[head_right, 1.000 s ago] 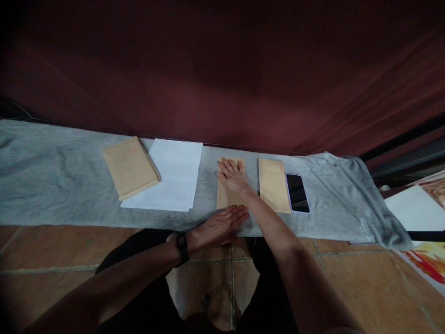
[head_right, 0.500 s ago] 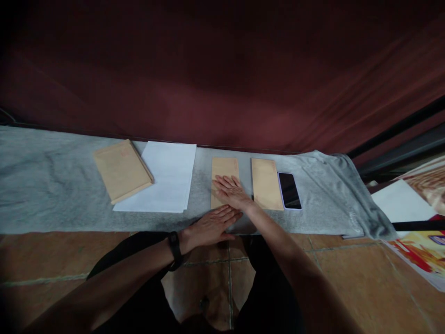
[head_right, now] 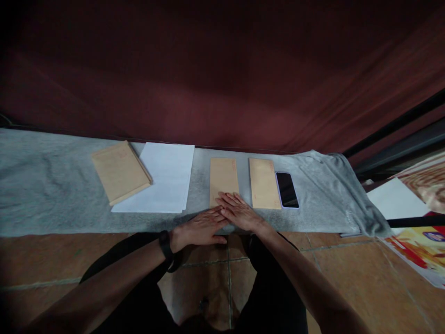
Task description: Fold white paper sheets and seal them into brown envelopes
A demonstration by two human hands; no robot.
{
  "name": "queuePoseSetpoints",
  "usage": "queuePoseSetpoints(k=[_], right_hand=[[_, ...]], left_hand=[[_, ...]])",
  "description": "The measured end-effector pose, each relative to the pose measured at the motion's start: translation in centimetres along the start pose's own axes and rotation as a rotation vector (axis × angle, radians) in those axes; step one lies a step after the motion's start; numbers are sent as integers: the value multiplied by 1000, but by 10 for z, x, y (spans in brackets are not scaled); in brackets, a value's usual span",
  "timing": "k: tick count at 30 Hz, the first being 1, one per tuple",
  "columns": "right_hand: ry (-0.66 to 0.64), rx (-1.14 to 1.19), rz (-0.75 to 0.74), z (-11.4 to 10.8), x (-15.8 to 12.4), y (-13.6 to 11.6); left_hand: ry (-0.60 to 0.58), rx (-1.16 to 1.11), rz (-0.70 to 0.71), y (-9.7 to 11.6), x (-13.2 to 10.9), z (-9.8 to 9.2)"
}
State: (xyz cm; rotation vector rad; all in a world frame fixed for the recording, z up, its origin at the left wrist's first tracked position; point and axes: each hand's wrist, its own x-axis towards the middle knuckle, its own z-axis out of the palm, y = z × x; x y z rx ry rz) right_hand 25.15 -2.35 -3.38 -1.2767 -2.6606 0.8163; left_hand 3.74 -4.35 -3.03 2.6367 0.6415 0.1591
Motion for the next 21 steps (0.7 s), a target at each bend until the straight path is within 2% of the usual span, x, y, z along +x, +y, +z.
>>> queuePoseSetpoints(k=[3, 7, 12, 17, 21], right_hand=[[17, 7, 5, 5, -9, -2], [66, 8, -5, 14, -18, -1], [185, -16, 17, 25, -24, -1], [276, -176, -29, 38, -29, -5], [328, -277, -58, 47, -35, -12]], left_hand=[[22, -16, 65, -3, -2, -9], [113, 21, 122, 0, -3, -19], [184, 207, 25, 10, 1, -23], [237, 282, -125, 2, 13, -14], [208, 266, -125, -9, 20, -1]])
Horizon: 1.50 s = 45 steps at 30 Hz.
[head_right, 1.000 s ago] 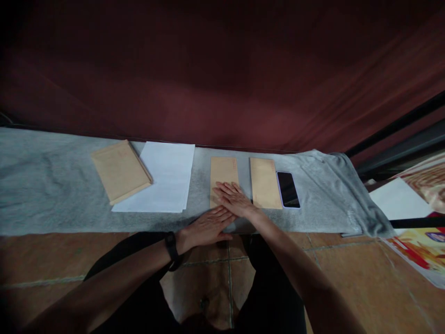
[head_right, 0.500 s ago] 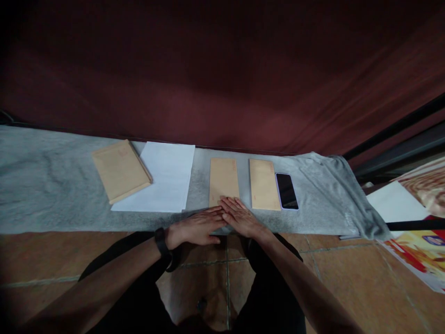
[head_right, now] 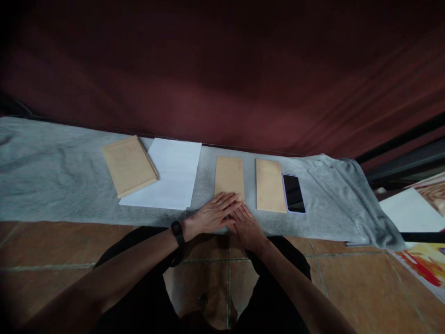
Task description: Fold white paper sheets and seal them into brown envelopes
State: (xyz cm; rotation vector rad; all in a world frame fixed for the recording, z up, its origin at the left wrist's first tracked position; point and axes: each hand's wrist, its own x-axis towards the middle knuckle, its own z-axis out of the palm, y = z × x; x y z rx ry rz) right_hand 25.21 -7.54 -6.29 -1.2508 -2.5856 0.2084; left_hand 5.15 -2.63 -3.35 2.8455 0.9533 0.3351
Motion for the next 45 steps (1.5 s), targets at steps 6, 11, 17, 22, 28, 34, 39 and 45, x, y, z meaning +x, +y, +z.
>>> queuePoseSetpoints(k=[6, 11, 17, 22, 28, 34, 39, 45], right_hand=[[39, -5, -4, -1, -5, -7], [39, -23, 30, -4, -2, -11], [-12, -38, 50, -11, 1, -13], [-34, -21, 61, -12, 2, -13], [-37, -22, 82, -9, 3, -15], [-8, -13, 74, -9, 2, -15], [1, 29, 81, -16, 5, -14], [-24, 140, 72, -28, 13, -4]], left_hand=[[-63, -61, 0, -5, 13, 9], [-75, -100, -61, -16, 30, 12], [-56, -56, -168, -39, 50, 21], [-5, -11, -256, -53, 69, 27], [38, 19, -341, -60, 89, 29], [0, 38, -397, -78, 117, 31], [-18, 49, -428, -91, 135, 33], [-57, 50, -390, -87, 127, 33]])
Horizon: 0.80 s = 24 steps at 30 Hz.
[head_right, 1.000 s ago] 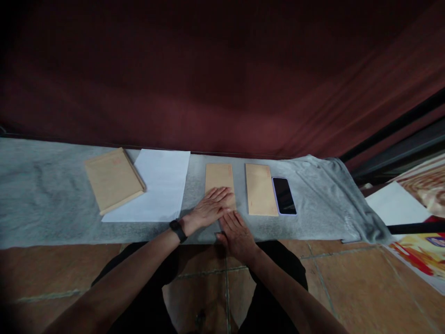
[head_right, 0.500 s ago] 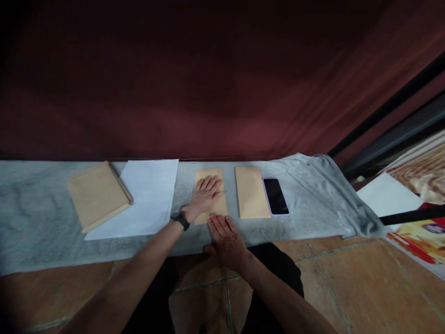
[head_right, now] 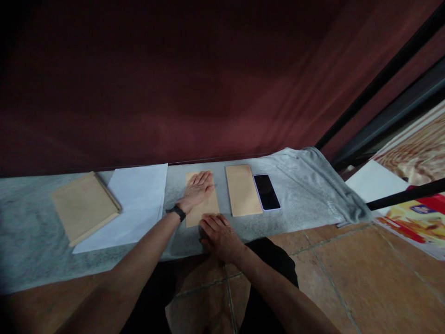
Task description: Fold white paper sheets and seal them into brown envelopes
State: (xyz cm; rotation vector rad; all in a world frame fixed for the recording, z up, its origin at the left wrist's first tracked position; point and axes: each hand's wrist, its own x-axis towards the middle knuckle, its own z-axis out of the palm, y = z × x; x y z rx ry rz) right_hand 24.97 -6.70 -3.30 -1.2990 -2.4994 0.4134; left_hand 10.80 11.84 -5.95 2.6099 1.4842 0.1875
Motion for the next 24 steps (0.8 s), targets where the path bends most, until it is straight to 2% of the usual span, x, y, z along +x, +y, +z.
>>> queuePoseSetpoints(k=[9, 15, 24], right_hand=[[54, 97, 118, 2, 10, 14], [116, 139, 170, -1, 14, 14], [192, 134, 418, -8, 14, 15]], left_hand=[[-6, 17, 60, 17, -37, -1], [19, 21, 149, 23, -64, 1], [-29, 20, 193, 36, -100, -1]])
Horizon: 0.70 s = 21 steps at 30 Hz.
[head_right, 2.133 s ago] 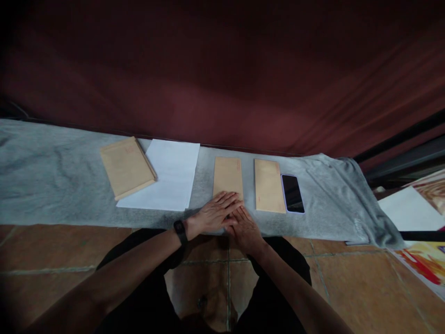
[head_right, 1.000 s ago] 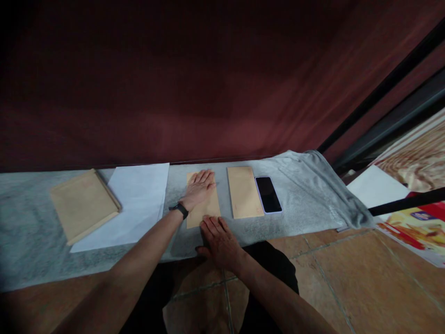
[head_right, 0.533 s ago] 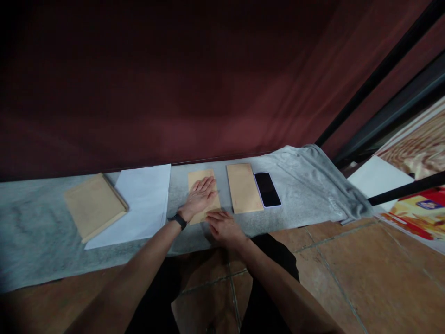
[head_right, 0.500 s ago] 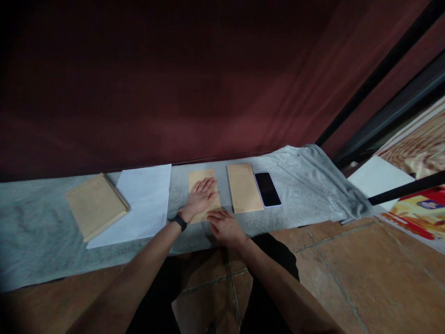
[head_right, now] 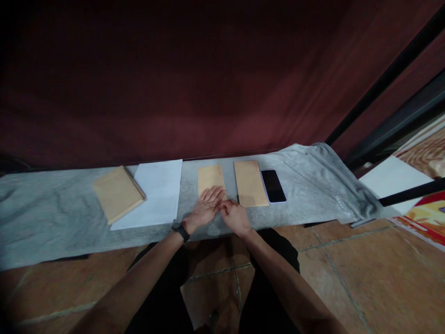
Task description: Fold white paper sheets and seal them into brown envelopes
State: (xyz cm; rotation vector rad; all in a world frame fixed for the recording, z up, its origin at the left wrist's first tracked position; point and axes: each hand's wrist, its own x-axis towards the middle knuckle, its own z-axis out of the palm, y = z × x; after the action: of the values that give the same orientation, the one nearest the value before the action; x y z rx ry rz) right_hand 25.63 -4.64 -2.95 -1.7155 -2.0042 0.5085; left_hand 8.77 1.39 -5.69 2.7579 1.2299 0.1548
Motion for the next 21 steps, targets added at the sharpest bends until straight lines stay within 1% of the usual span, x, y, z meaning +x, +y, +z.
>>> queuePoseSetpoints(k=[5, 9, 13, 16, 19, 21], right_hand=[[48, 3, 92, 1, 2, 9], [40, -18, 138, 3, 2, 11], [63, -23, 167, 1, 1, 9], [37, -24, 207, -1, 3, 6], [-9, -5, 262, -5, 6, 4], [-15, 19, 301, -6, 9, 3]], left_hand=[[-8, 30, -36, 20, -15, -5], [-34, 68, -109, 38, -20, -9], [-68, 157, -179, 61, -19, -16], [-87, 257, -207, 76, -16, -23], [-61, 310, -243, 85, -12, -29], [-54, 283, -276, 87, -8, -32]])
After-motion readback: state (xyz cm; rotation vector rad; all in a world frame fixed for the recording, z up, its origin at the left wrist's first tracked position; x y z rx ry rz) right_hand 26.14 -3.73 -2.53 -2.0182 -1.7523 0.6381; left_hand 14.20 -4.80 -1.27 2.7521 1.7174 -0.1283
